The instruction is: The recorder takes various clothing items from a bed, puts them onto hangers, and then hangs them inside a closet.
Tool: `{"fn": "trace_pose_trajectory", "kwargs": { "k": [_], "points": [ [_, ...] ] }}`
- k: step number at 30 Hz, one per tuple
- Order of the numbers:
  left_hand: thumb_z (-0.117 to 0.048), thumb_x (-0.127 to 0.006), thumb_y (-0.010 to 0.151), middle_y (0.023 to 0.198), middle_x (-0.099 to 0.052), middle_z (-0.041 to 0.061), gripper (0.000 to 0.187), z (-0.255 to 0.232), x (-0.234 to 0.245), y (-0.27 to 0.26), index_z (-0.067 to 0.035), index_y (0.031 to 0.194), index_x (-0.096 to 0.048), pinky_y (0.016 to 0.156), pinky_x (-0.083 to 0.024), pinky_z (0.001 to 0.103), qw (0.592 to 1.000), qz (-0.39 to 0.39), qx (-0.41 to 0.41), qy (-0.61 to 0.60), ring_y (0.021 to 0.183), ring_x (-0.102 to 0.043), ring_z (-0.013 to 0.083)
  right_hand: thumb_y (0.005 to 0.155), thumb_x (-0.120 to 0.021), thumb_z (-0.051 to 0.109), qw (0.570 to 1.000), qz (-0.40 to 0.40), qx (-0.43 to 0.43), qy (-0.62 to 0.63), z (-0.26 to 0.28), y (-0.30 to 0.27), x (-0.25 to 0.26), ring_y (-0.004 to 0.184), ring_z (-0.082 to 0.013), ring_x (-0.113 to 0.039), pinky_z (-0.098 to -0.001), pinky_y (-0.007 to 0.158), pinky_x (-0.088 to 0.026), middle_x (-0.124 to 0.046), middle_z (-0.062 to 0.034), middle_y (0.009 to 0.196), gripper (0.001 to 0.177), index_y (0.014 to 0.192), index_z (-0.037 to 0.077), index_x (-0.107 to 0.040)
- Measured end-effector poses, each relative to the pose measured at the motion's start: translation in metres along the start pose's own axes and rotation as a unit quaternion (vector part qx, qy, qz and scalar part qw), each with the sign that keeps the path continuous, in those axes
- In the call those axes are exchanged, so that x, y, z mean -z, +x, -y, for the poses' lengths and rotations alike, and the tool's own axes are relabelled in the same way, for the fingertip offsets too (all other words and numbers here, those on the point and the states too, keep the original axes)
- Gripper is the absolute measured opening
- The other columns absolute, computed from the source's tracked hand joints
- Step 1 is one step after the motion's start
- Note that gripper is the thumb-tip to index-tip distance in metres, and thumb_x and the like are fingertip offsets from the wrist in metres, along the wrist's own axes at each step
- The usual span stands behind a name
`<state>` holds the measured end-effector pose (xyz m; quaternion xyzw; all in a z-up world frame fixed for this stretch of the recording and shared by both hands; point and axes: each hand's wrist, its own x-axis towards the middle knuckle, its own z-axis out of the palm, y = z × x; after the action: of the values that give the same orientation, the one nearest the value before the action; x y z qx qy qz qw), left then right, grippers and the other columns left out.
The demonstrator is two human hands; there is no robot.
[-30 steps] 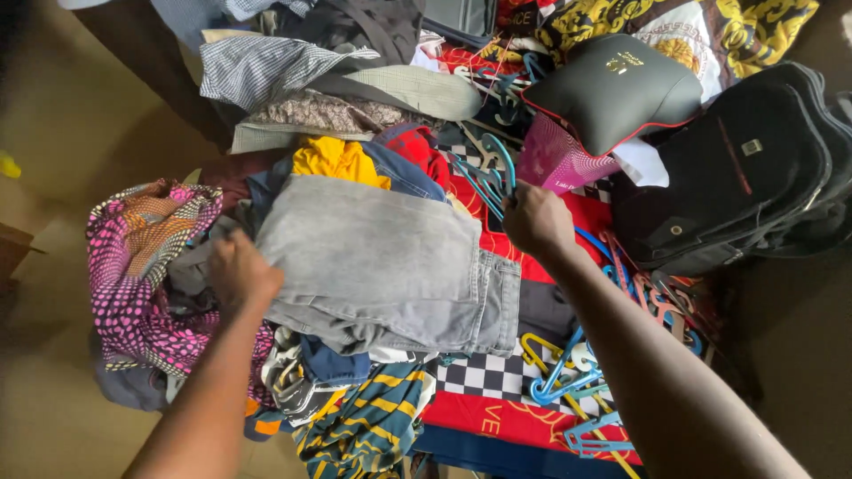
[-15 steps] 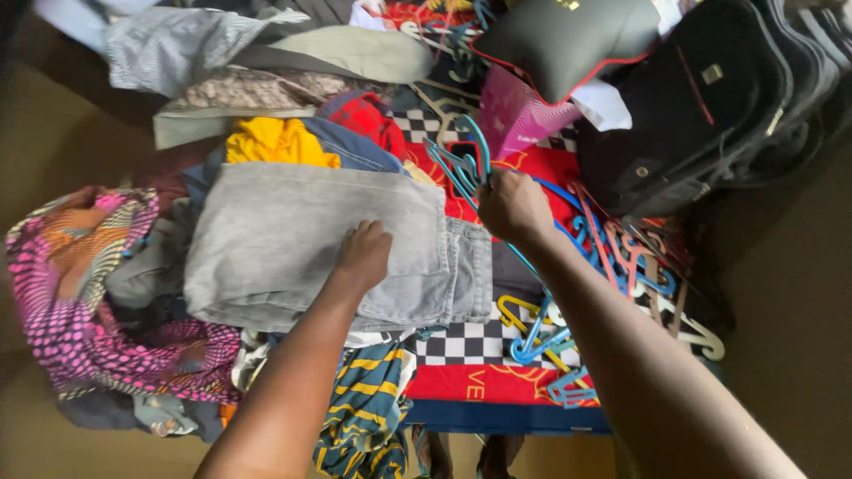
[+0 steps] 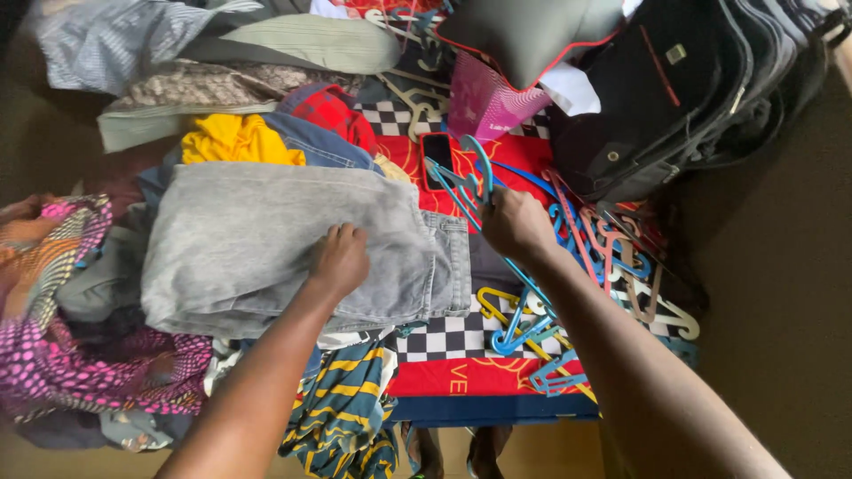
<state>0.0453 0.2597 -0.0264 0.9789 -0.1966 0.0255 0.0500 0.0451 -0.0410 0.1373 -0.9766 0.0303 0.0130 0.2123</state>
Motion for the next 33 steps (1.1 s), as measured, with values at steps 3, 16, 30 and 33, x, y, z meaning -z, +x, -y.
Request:
{"fn": "trace_pose_trajectory", "kwargs": {
  "k": [3,16,30,33],
  "points": [
    [-0.013,-0.067,0.080,0.105,-0.066,0.018,0.021,-0.012,0.053,0.007,-0.003,0.098,-0.064,0.082,-0.052,0.056,0.991,-0.064,0.032,-0.116,0.100,-0.064,0.0402,0.091,-0.060,0.029,1.000,-0.004,0.010,-0.019,0.001,0.008,-0.002,0.085,-0.0501,-0.067,-0.0604,0.076,-0.054,-0.069,-0.0288,0.088,0.026,0.096,0.006,-0.071],
    [-0.010,-0.066,0.079,0.117,-0.063,0.012,0.026,-0.004,-0.016,-0.069,-0.010,0.105,-0.072,0.100,-0.046,0.051,0.989,0.135,0.052,-0.031,0.121,-0.055,0.0343,0.094,-0.059,0.029,0.998,0.018,0.053,-0.041,0.021,0.002,-0.023,0.086,-0.0491,-0.069,-0.0589,0.079,-0.055,-0.069,-0.0298,0.088,0.029,0.094,0.003,-0.072],
    [-0.015,-0.064,0.087,0.119,-0.060,0.006,0.029,-0.018,-0.031,-0.081,-0.016,0.116,-0.067,0.098,-0.038,0.050,0.990,0.098,0.016,0.095,0.120,-0.051,0.0277,0.094,-0.061,0.030,0.998,0.055,0.002,-0.031,-0.015,-0.015,-0.027,0.083,-0.0466,-0.069,-0.0565,0.075,-0.055,-0.070,-0.0267,0.087,0.028,0.098,0.005,-0.073],
    [-0.016,-0.062,0.089,0.117,-0.063,0.008,0.026,-0.017,-0.033,-0.076,-0.014,0.114,-0.067,0.096,-0.042,0.051,0.993,0.085,0.023,0.081,0.117,-0.055,0.0305,0.096,-0.058,0.027,0.997,0.060,0.006,-0.037,-0.028,-0.014,-0.032,0.079,-0.0438,-0.071,-0.0541,0.074,-0.057,-0.071,-0.0265,0.085,0.027,0.096,0.003,-0.071]
  ]
}}
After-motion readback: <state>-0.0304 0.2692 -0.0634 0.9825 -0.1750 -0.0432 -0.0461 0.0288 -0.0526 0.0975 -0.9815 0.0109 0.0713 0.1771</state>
